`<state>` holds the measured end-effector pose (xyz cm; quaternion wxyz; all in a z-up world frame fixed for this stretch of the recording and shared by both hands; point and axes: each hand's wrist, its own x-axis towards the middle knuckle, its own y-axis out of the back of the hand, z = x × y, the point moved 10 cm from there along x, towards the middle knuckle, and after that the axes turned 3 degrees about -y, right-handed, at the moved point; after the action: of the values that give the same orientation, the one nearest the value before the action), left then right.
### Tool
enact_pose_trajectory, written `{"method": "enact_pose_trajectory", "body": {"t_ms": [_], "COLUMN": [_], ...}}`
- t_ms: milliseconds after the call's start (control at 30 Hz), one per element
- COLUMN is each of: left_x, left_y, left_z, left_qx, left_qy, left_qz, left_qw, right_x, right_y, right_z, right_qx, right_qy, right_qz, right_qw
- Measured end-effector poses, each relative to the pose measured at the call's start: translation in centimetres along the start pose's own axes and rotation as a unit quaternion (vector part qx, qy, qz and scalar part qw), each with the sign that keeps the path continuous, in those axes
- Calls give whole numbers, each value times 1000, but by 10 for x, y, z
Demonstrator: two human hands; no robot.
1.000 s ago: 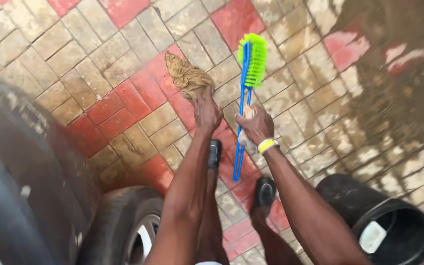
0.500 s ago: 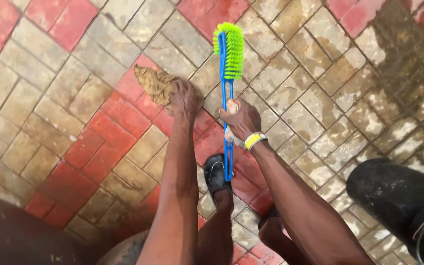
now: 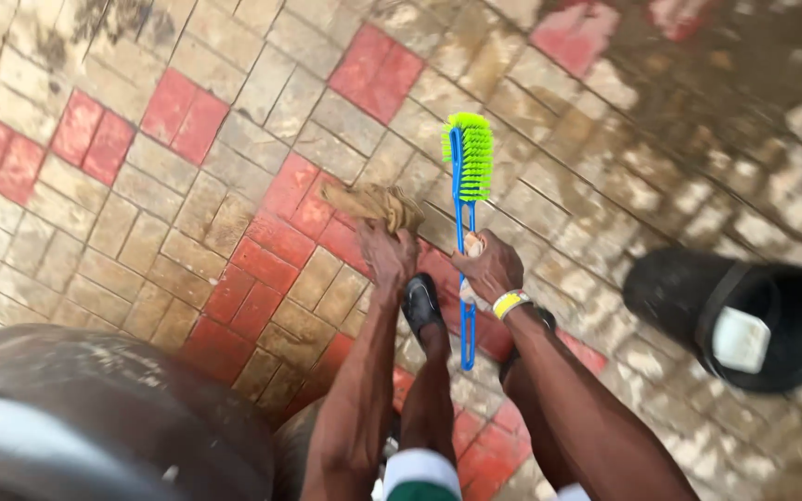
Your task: Washing the front grille and bumper of a car using a bucket, detergent, and a cloth.
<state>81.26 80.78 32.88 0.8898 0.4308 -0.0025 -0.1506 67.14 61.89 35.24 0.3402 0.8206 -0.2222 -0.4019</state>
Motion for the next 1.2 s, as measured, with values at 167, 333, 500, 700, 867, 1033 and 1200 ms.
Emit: {"method": "enact_pose_trajectory", "body": {"t_ms": [167, 333, 500, 700, 867, 1033, 1200], "left_x": [-66, -149, -262, -406, -520, -621, -691], "left_y": [36, 52, 28, 10, -40, -121, -237], "left_z": [130, 258, 350, 457, 514, 538, 502], "left_qx": [-102, -148, -113, -143, -132, -116, -143], "left_qy": [-73, -83, -113, -248, -258, -232, -571], "left_qz": [-38, -153, -231, -251, -334, -449, -339], "left_qw": [991, 974, 960, 925, 897, 855, 734], "right_x": [-76, -156, -243, -357, -436, -492, -515], "right_y": [105, 207, 290, 372, 399, 415, 383], "right_z": [24, 76, 154, 272, 389, 474, 560], "right_qx": [-6, 7, 8, 89, 112, 214, 392], "right_qy": [-30, -42, -43, -128, -69, -64, -222], "right_qz": [21, 87, 155, 188, 248, 231, 165], "right_qw": [999, 995, 987, 970, 960, 947, 877]}}
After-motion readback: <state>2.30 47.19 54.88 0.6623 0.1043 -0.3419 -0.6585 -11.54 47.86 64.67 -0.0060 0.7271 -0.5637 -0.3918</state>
